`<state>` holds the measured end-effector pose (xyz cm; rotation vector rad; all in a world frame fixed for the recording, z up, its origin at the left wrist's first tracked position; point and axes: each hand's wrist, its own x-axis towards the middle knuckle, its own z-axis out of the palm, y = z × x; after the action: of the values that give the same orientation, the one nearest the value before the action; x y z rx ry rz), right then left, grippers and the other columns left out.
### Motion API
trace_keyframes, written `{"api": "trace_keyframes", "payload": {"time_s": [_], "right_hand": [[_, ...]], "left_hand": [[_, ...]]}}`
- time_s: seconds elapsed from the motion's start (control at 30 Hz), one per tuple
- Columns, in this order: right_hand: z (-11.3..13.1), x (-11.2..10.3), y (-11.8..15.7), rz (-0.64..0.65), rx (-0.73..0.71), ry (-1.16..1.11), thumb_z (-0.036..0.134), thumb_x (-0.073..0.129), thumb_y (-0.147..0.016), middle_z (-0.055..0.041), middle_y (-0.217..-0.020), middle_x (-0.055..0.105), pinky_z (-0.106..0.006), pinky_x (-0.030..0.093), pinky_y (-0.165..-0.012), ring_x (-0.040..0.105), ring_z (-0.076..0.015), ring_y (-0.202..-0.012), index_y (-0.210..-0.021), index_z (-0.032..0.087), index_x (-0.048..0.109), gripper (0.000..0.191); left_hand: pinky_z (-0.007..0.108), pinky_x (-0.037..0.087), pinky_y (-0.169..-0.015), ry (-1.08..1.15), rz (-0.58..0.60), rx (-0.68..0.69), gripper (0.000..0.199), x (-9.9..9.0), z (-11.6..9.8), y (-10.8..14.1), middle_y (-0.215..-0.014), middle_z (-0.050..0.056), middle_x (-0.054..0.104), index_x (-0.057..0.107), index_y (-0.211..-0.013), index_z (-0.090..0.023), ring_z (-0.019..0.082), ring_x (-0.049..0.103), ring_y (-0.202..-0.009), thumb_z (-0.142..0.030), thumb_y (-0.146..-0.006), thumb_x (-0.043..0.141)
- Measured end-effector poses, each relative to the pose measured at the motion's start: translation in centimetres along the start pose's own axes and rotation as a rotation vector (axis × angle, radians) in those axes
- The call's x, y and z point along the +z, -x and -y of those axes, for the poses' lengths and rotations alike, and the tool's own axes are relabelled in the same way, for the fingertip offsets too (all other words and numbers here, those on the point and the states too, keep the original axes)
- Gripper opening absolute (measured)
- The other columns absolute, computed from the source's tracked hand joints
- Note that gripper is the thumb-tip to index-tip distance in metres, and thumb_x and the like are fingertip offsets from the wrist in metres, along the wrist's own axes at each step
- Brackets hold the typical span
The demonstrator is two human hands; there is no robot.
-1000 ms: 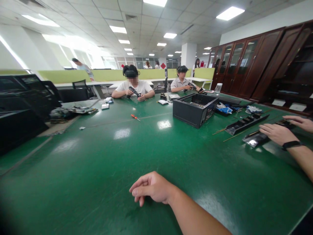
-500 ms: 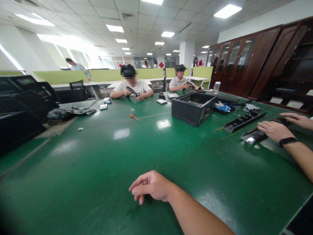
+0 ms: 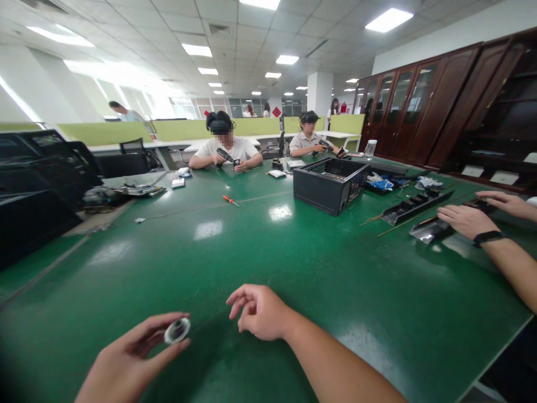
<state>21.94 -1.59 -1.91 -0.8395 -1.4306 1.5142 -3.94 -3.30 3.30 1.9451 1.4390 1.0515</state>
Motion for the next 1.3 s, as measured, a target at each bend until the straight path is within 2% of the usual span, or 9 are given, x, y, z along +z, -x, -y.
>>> {"api": "trace_keyframes", "payload": {"time_s": [0.07,0.17,0.23,0.37,0.53,0.6,0.77,0.97,1.3], "right_hand": [[0.0,0.0,0.0,-0.096,-0.098,0.154,0.003,0.061,-0.068,-0.0019,-0.095,0.068,-0.021,0.041,-0.056,0.059,-0.0072,-0.059,-0.111,0.018,0.06,0.045],[0.0,-0.1,0.0,-0.186,-0.154,0.238,0.002,0.061,-0.068,-0.0011,-0.096,0.067,-0.02,0.041,-0.056,0.055,-0.0071,-0.059,-0.112,0.019,0.057,0.047],[0.0,-0.2,0.0,-0.207,-0.129,0.235,0.004,0.064,-0.069,-0.0006,-0.096,0.066,-0.021,0.042,-0.057,0.055,-0.0078,-0.06,-0.11,0.02,0.057,0.045],[0.2,-0.1,0.1,-0.219,-0.083,0.236,0.009,0.07,-0.068,-0.0003,-0.099,0.064,-0.023,0.045,-0.061,0.056,-0.0087,-0.062,-0.112,0.021,0.057,0.047],[0.5,0.1,0.5,-0.195,-0.084,0.337,0.009,0.068,-0.069,0.0011,-0.087,0.064,-0.022,0.043,-0.058,0.052,-0.0097,-0.06,-0.103,0.02,0.063,0.036],[0.6,0.1,0.6,-0.186,-0.091,0.388,0.009,0.067,-0.071,0.0013,-0.083,0.064,-0.023,0.043,-0.06,0.052,-0.0104,-0.061,-0.098,0.019,0.065,0.029],[0.8,0.1,0.9,-0.19,-0.079,0.38,0.009,0.066,-0.072,0.001,-0.083,0.065,-0.023,0.044,-0.063,0.053,-0.0114,-0.064,-0.098,0.02,0.066,0.029],[1.1,0.4,1.3,-0.196,-0.054,0.398,0.008,0.066,-0.071,0.002,-0.079,0.063,-0.024,0.043,-0.061,0.053,-0.0116,-0.063,-0.094,0.019,0.066,0.025],[1.2,0.1,1.3,-0.182,-0.061,0.406,0.007,0.065,-0.07,0.0007,-0.081,0.066,-0.024,0.043,-0.063,0.054,-0.0123,-0.065,-0.094,0.018,0.067,0.026]], "left_hand": [[0.035,0.061,-0.076,0.026,0.092,0.044,0.04,2.3,-0.9,-2.3,-0.093,0.007,0.077,0.077,-0.097,-0.021,0.027,0.073,-0.081,-0.05,-0.07,0.081],[0.034,0.059,-0.077,0.039,0.078,0.099,0.036,5.0,-1.5,-3.9,-0.095,0.007,0.076,0.078,-0.098,-0.022,0.025,0.072,-0.084,-0.046,-0.072,0.079],[0.032,0.059,-0.076,0.065,0.086,0.128,0.032,5.8,-1.3,-4.0,-0.096,0.007,0.075,0.078,-0.099,-0.023,0.024,0.071,-0.085,-0.045,-0.075,0.077],[0.032,0.058,-0.082,0.109,0.144,0.164,0.027,6.2,-0.3,-3.3,-0.098,0.004,0.075,0.078,-0.101,-0.027,0.023,0.071,-0.09,-0.039,-0.076,0.076],[0.035,0.06,-0.083,0.171,0.144,0.002,0.041,6.9,0.3,-3.0,-0.101,0.006,0.076,0.074,-0.108,-0.023,0.025,0.073,-0.091,-0.035,-0.069,0.079],[0.035,0.06,-0.082,0.174,0.16,-0.025,0.037,7.3,0.2,-2.9,-0.096,0.005,0.076,0.074,-0.103,-0.021,0.025,0.073,-0.087,-0.035,-0.069,0.078],[0.032,0.056,-0.076,0.156,0.219,0.007,0.024,7.6,0.0,-2.7,-0.089,0.003,0.075,0.072,-0.093,-0.022,0.023,0.071,-0.081,-0.036,-0.074,0.075],[0.033,0.055,-0.08,0.171,0.202,-0.001,0.022,7.6,0.1,-2.3,-0.092,0.003,0.074,0.072,-0.093,-0.023,0.023,0.071,-0.086,-0.033,-0.075,0.074],[0.033,0.053,-0.078,0.201,0.205,0.023,0.021,7.7,-0.1,-2.4,-0.09,0.003,0.074,0.072,-0.091,-0.022,0.022,0.07,-0.083,-0.031,-0.073,0.075]]}}
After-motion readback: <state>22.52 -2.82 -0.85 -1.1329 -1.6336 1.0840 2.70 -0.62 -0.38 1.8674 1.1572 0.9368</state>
